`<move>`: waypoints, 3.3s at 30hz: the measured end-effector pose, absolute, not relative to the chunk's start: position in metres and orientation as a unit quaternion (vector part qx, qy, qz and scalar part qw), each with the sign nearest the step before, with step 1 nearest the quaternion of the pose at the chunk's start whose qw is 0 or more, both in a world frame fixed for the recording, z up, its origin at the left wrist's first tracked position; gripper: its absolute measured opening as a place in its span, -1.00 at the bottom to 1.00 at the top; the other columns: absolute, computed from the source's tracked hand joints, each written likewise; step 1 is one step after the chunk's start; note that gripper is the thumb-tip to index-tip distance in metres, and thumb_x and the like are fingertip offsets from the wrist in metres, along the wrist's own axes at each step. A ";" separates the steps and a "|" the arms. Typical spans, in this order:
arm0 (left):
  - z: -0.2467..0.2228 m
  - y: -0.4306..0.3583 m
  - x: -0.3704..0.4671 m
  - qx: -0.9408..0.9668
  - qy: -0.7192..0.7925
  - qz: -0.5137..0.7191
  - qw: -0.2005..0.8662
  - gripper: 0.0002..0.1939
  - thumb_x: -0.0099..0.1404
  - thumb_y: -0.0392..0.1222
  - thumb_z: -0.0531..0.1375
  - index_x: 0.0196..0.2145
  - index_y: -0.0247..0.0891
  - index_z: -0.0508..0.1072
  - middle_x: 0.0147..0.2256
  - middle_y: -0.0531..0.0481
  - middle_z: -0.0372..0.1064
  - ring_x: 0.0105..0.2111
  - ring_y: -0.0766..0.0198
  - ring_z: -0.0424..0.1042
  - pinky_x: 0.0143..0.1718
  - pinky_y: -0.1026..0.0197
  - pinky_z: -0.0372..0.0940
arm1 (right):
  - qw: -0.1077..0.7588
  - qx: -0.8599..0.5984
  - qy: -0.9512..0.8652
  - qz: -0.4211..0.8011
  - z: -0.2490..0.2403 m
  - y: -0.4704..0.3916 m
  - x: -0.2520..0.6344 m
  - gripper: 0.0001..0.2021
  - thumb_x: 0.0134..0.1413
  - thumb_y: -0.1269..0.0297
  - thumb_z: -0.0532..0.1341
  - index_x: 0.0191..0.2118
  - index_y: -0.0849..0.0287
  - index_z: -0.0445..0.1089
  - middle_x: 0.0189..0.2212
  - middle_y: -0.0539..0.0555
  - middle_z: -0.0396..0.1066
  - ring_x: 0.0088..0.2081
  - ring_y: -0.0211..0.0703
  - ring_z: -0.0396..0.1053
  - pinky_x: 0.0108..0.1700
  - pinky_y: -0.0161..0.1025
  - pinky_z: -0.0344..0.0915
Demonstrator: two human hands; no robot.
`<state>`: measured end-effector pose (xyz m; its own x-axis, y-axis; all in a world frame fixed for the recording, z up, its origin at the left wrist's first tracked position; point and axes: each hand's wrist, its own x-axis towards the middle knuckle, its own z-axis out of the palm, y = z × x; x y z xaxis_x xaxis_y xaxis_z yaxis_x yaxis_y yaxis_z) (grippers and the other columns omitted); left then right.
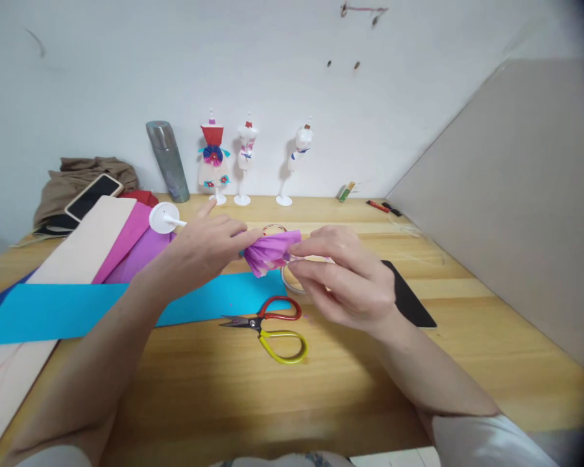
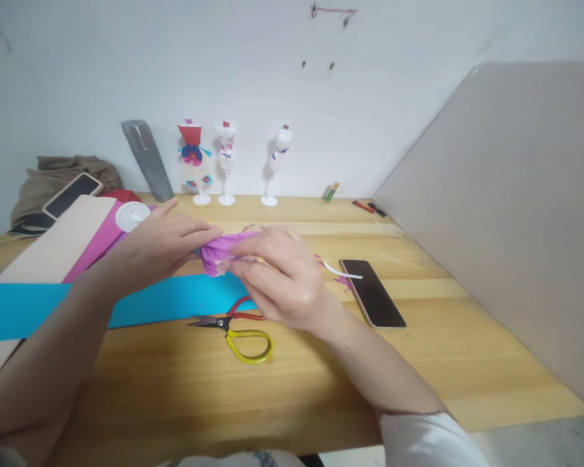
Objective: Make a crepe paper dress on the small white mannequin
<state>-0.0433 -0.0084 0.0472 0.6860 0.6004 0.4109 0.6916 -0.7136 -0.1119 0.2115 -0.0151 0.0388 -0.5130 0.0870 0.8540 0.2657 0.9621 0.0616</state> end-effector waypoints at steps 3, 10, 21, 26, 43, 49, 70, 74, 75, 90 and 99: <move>0.051 -0.003 -0.048 -0.890 -0.403 -0.196 0.080 -0.68 0.41 -0.33 0.08 0.04 -0.15 0.49 -0.19 -0.03 0.57 -0.12 0.12 0.49 0.15 -0.05 0.22 | 0.501 -0.106 -0.854 -0.090 0.036 -0.016 0.215 -0.77 0.18 0.57 0.24 -0.10 0.15 0.46 -0.16 0.19 0.55 -0.20 -0.04 0.52 -0.24 -0.06 0.50; 0.054 0.002 -0.052 -0.739 -0.486 -0.441 -0.156 -0.81 0.22 -0.08 0.34 -0.28 -0.23 0.55 -0.38 0.02 0.52 -0.34 0.15 0.47 -0.30 0.15 0.35 | 0.498 -0.131 -0.853 -0.082 0.028 -0.015 0.218 -0.71 0.17 0.55 0.29 -0.07 0.02 0.52 -0.15 0.18 0.57 -0.21 0.01 0.59 -0.28 -0.08 0.59; 0.001 0.056 -0.060 -0.525 -0.358 -0.654 -0.409 -0.42 -0.03 0.00 0.51 -0.09 -0.23 0.47 0.00 -0.17 0.54 0.09 -0.06 0.49 0.16 -0.10 0.35 | 0.431 -0.126 -0.891 -0.066 0.023 -0.017 0.208 -0.80 0.25 0.51 0.23 -0.09 0.14 0.51 -0.06 0.26 0.58 -0.23 -0.08 0.59 -0.25 -0.16 0.58; 0.001 0.056 -0.058 -0.526 -0.359 -0.634 -0.438 -0.43 -0.03 -0.06 0.52 -0.08 -0.27 0.50 -0.01 -0.19 0.55 0.04 -0.05 0.51 0.11 -0.06 0.37 | 0.422 -0.125 -0.894 -0.085 0.023 -0.015 0.202 -0.85 0.29 0.50 0.19 -0.18 0.19 0.51 -0.09 0.26 0.60 -0.17 -0.09 0.60 -0.18 -0.18 0.58; 0.019 0.057 -0.052 -0.578 -0.388 -0.562 -0.447 -0.41 -0.02 0.01 0.51 -0.06 -0.29 0.55 -0.07 -0.19 0.58 0.02 -0.16 0.52 0.07 -0.13 0.39 | 0.481 -0.320 -0.760 0.298 0.001 0.066 0.176 -0.50 0.06 0.11 0.39 0.12 0.15 0.47 0.06 0.29 0.55 0.10 0.14 0.50 0.15 0.18 0.39; 0.024 0.062 -0.059 -0.598 -0.351 -0.558 -0.456 -0.27 -0.08 -0.03 0.55 0.05 -0.26 0.51 0.02 -0.22 0.54 0.07 -0.16 0.50 0.09 -0.09 0.40 | 0.453 -0.263 -0.738 0.425 0.017 0.085 0.146 -0.44 -0.04 0.07 0.42 0.10 0.13 0.43 0.14 0.22 0.51 0.23 0.15 0.39 0.32 0.21 0.18; 0.009 0.066 -0.049 -0.571 -0.311 -0.595 -0.472 -0.40 -0.07 -0.03 0.55 -0.10 -0.29 0.53 -0.12 -0.17 0.60 0.01 -0.12 0.53 0.06 -0.09 0.40 | 0.546 -0.212 -0.654 0.478 0.014 0.078 0.121 -0.59 -0.11 -0.03 0.47 -0.19 0.07 0.44 -0.11 0.09 0.59 0.01 0.06 0.51 0.11 0.04 0.43; 0.010 0.064 -0.045 -0.592 -0.315 -0.585 -0.457 -0.39 -0.02 0.01 0.53 -0.07 -0.30 0.53 -0.11 -0.19 0.59 0.00 -0.11 0.53 0.05 -0.07 0.40 | 0.552 -0.201 -0.661 0.467 0.013 0.080 0.124 -0.54 -0.09 -0.03 0.46 -0.12 0.07 0.41 -0.07 0.11 0.56 0.04 0.06 0.48 0.09 0.02 0.44; 0.011 0.064 -0.044 -0.598 -0.316 -0.579 -0.455 -0.40 -0.02 0.01 0.53 -0.07 -0.30 0.53 -0.11 -0.19 0.59 -0.01 -0.09 0.54 0.05 -0.06 0.40 | 0.553 -0.202 -0.663 0.463 0.013 0.080 0.124 -0.53 -0.09 -0.04 0.46 -0.10 0.07 0.41 -0.07 0.12 0.55 0.05 0.07 0.48 0.09 0.02 0.44; 0.014 0.057 -0.037 -0.598 -0.326 -0.573 -0.456 -0.36 -0.03 -0.01 0.54 -0.02 -0.28 0.52 0.02 -0.20 0.55 0.16 -0.14 0.43 0.22 -0.12 0.29 | 0.527 -0.193 -0.626 0.540 0.022 0.076 0.140 -0.50 -0.17 -0.02 0.47 -0.09 0.06 0.48 -0.12 0.07 0.57 0.01 0.07 0.48 0.07 0.00 0.42; 0.012 0.060 -0.040 -0.594 -0.358 -0.563 -0.450 -0.30 -0.13 0.02 0.57 -0.05 -0.30 0.55 -0.01 -0.22 0.56 0.11 -0.17 0.46 0.17 -0.12 0.33 | 0.561 -0.313 -0.635 0.429 0.080 0.100 0.153 -0.76 -0.14 0.06 0.36 -0.42 0.14 0.52 -0.46 0.01 0.50 -0.34 -0.16 0.43 -0.26 -0.21 0.36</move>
